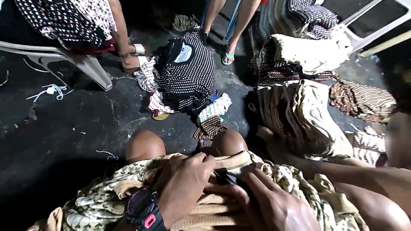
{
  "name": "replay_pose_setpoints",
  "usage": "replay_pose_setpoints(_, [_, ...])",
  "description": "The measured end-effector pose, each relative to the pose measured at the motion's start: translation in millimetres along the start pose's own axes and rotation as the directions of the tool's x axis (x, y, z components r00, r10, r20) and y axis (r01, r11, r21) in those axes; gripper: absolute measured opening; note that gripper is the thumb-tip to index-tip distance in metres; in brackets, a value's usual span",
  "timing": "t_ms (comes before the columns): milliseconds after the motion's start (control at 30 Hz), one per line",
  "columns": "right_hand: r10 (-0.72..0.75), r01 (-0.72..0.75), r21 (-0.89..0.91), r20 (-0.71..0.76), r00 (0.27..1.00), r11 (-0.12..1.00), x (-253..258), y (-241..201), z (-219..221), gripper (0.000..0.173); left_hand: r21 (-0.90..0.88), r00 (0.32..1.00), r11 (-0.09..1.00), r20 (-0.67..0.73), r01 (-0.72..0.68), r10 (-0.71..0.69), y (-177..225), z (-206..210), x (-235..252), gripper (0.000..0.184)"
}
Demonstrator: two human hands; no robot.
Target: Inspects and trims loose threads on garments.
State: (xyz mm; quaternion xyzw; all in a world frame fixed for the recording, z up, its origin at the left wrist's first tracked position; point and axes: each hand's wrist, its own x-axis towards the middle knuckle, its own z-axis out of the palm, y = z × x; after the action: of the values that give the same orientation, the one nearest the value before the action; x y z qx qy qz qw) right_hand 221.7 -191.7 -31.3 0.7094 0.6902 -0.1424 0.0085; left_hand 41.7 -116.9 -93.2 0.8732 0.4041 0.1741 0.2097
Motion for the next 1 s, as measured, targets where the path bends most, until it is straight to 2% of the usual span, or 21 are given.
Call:
replay_pose_setpoints(133, [0.001, 0.0, -0.074, 0.017, 1.0, 0.997, 6.0, -4.8, 1.6, 0.055, 0.003, 0.995, 0.995, -0.035, 0.098, -0.098, 1.6, 0.2, 0.1, 0.005])
replay_pose_setpoints(300, [-0.026, 0.029, -0.119, 0.032, 0.999, 0.992, 13.3, -9.7, 6.6, 0.05, -0.169, 0.972, 0.957, 0.042, 0.234, -0.231, -5.5, -9.5, 1.0, 0.006])
replay_pose_setpoints(433, [-0.039, 0.042, -0.115, 0.035, 0.999, 0.993, 16.7, -10.9, 8.4, 0.048, -0.319, 0.96, 0.909, 0.008, 0.269, -0.282, -11.5, -13.1, -0.5, 0.009])
replay_pose_setpoints(500, [-0.04, 0.044, -0.08, 0.045, 0.998, 0.996, 17.1, -9.2, 6.9, 0.048, -0.438, 0.952, 0.856, -0.005, 0.274, -0.308, -17.4, -15.4, 0.3, 0.012])
replay_pose_setpoints(600, [-0.041, 0.042, -0.021, 0.04, 0.998, 0.999, 15.6, -6.2, 6.0, 0.05, -0.649, 0.935, 0.708, 0.016, 0.279, -0.354, -26.2, -21.7, 3.5, 0.013])
replay_pose_setpoints(667, [-0.044, 0.044, 0.001, 0.033, 0.998, 0.999, 14.6, -4.8, 5.7, 0.052, -0.729, 0.925, 0.618, 0.055, 0.295, -0.377, -31.1, -25.1, 5.6, 0.013])
replay_pose_setpoints(733, [-0.041, 0.041, 0.009, 0.054, 0.998, 0.999, 15.8, -6.2, 2.9, 0.054, -0.764, 0.918, 0.572, 0.066, 0.299, -0.391, -33.6, -26.8, 6.9, 0.014])
replay_pose_setpoints(1000, [-0.137, 0.125, -0.1, -0.117, 0.984, 0.987, 43.6, -15.7, 15.3, 0.05, -0.767, 0.942, 0.6, 0.019, 0.228, -0.334, -37.4, -25.2, 5.5, 0.014])
